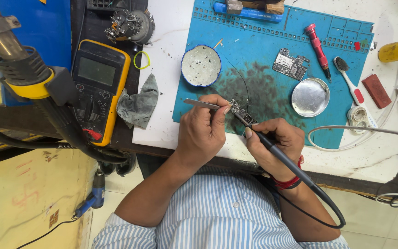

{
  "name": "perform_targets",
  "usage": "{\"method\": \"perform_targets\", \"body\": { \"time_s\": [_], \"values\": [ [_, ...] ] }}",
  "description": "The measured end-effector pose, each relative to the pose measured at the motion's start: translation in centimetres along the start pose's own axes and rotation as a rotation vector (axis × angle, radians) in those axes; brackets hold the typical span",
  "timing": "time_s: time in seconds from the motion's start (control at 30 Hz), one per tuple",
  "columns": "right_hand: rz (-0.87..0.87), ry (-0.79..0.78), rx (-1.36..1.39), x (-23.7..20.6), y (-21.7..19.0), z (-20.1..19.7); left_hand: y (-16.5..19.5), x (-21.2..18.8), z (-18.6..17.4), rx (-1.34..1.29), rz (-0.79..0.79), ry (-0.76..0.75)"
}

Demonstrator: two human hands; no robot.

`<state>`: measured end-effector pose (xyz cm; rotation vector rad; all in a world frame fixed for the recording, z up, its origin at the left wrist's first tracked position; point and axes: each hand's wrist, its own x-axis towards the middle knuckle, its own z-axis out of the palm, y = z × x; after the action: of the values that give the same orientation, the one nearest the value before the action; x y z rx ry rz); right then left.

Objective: The person holds a small circuit board with tweezers in the left hand and uses a soldering iron in the right hand to apply solder to specific points on the board. The person repeatedly touches the iron to the board and occasionally repositions the board to access different areas.

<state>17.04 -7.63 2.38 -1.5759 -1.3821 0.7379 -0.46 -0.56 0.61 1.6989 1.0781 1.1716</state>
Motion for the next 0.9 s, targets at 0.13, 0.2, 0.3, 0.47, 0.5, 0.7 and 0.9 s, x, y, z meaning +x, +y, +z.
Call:
{"method": "perform_targets", "body": {
  "time_s": [0.13,0.2,0.3,0.47,0.5,0.7,0.9],
  "values": [
    [0.014,0.001,0.014,-0.04,-0.1,0.05,0.04,-0.04,-0.02,-0.005,-0.007,0.0],
    [0.022,-0.001,0.024,-0.03,-0.13,0.08,0.05,-0.06,-0.05,-0.004,-0.018,-0.004],
    [0.013,0.0,0.008,0.04,-0.17,0.08,0.06,-0.06,-0.07,-0.003,-0.023,-0.007],
    [0.005,0.001,0.009,0.08,-0.2,0.03,0.07,-0.03,0.01,0.007,-0.034,-0.016],
    [0.011,0.002,0.012,0.05,-0.19,0.03,0.07,-0.03,0.02,0.007,-0.025,-0.013],
    [0.02,0.0,0.024,-0.05,-0.07,-0.12,0.02,-0.04,0.04,0.001,0.001,-0.005],
    [-0.011,-0.012,0.012,0.12,0.06,-0.13,-0.09,0.11,0.04,0.006,0.009,-0.01]
  ]
}}
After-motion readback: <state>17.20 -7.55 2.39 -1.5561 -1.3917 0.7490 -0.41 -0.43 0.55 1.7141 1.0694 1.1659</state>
